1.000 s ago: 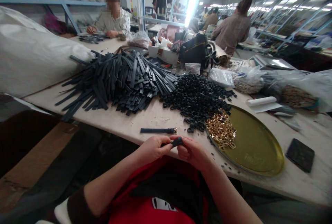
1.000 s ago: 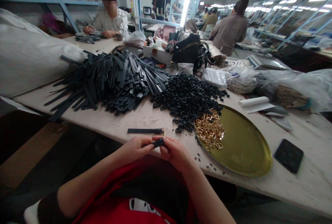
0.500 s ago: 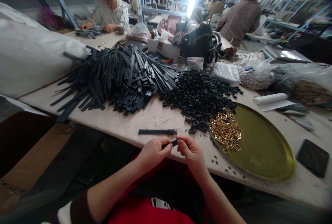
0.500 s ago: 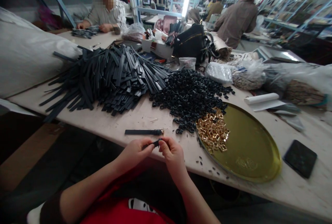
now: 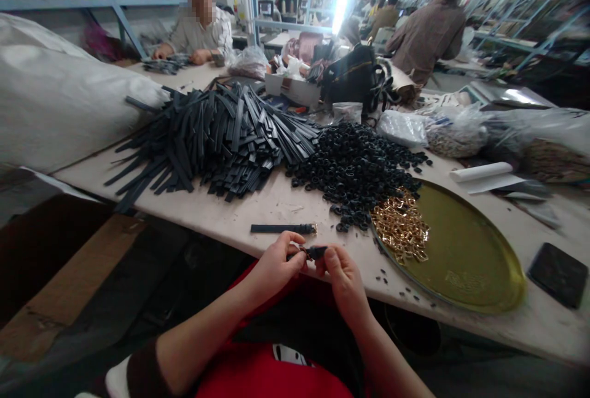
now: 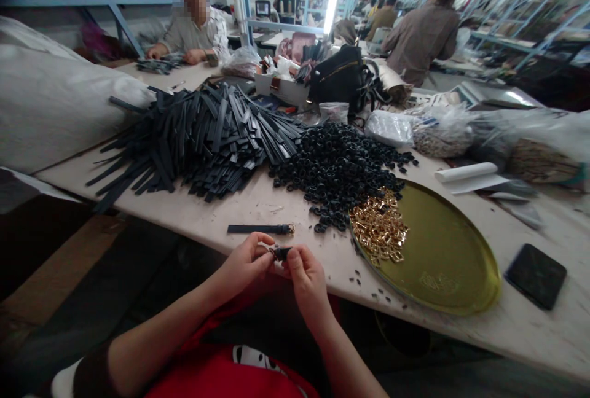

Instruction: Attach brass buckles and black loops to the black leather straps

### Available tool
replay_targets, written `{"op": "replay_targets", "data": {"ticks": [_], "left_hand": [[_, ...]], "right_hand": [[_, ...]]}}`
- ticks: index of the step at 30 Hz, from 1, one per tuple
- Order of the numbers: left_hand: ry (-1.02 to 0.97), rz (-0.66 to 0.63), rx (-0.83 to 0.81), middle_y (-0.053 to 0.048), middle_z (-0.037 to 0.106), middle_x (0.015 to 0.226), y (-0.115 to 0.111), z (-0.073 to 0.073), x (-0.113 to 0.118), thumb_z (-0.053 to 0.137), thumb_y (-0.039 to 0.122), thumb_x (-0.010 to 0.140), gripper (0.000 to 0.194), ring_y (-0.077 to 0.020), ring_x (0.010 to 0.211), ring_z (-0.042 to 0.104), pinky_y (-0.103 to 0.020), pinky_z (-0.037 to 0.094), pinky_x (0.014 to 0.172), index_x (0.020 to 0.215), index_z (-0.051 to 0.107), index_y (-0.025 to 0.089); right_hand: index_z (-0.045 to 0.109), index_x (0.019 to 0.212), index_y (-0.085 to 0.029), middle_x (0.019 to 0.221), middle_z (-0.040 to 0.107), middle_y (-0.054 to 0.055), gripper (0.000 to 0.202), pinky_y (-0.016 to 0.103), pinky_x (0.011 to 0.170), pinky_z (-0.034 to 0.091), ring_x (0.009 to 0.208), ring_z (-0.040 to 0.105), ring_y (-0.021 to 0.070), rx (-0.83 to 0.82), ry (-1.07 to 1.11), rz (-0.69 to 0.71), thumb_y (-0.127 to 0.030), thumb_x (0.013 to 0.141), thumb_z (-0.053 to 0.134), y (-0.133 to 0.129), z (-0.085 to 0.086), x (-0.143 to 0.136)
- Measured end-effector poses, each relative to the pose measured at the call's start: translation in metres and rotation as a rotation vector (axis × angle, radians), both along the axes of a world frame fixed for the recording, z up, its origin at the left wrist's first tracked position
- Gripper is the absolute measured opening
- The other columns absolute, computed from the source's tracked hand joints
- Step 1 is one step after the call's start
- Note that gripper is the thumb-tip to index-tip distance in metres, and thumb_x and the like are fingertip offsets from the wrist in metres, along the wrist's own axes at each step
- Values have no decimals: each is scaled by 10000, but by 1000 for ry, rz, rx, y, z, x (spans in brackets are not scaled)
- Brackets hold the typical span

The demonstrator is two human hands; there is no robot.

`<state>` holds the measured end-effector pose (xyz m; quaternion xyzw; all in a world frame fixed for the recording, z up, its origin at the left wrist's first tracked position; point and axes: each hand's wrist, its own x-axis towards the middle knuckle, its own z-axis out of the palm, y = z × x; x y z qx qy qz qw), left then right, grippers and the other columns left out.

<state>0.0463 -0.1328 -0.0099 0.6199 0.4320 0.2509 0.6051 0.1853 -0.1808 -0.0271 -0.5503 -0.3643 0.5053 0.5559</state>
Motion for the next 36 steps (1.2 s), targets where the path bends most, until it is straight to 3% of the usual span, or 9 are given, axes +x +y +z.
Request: {"op": "replay_targets", "data": {"ticks": [2,7,11,14,22,29,33,36], "left_hand": [[35,15,11,29,592,666,-3,2,-1,464,311,806,195,-114,560,562,-216,414,521,944,429,179],[207,19,142,15,619,690,-11,13,-8,510,407,775,258,-136,604,571,-227,398,543,892,484,179],[367,-13,242,22,593,613,-13,17,-11,534,447,746,274,-136,562,526,-224,347,501,767,547,174],[331,-70,184,1,625,648,-13,17,-12,517,442,759,283,-143,589,544,-224,362,510,727,572,167],[105,-140,4,-31,681,890,-9,16,-18,579,337,726,269,-186,822,598,-259,444,706,924,622,160],[149,-84,-98,-22,660,808,-4,6,-17,600,423,705,314,-163,729,571,-224,423,592,856,626,149],[130,-114,-236,12,613,688,0,8,-18,583,327,719,205,-104,592,518,-185,373,503,818,617,150],[79,-145,-355,26,591,653,3,11,-18,575,270,717,157,-76,526,487,-174,361,476,813,600,148]], "right_hand": [[600,817,-181,585,535,-10,400,260,549,375,545,470,123,-34,119,39,-546,808,436,-3,1,1],[554,901,-207,540,506,-61,308,215,509,318,483,429,81,-172,281,259,-458,731,614,-10,5,2],[533,823,-189,553,517,-51,343,220,511,309,485,425,85,-231,371,379,-459,666,674,-14,5,-1],[499,796,-195,568,515,-53,351,212,516,299,509,425,85,-215,385,364,-412,628,717,-16,4,-2],[454,809,-226,652,501,-48,362,240,575,380,608,492,125,-196,352,300,-376,619,723,-12,1,-1],[436,724,-212,767,523,-32,316,235,608,397,643,496,106,-173,327,212,-334,645,716,-4,-5,0],[365,651,-209,632,498,-44,344,232,554,374,544,452,92,-183,221,166,-385,700,657,1,-12,2],[400,755,-225,582,451,-70,292,232,512,360,505,440,97,-157,83,93,-393,713,635,2,-16,4]]}}
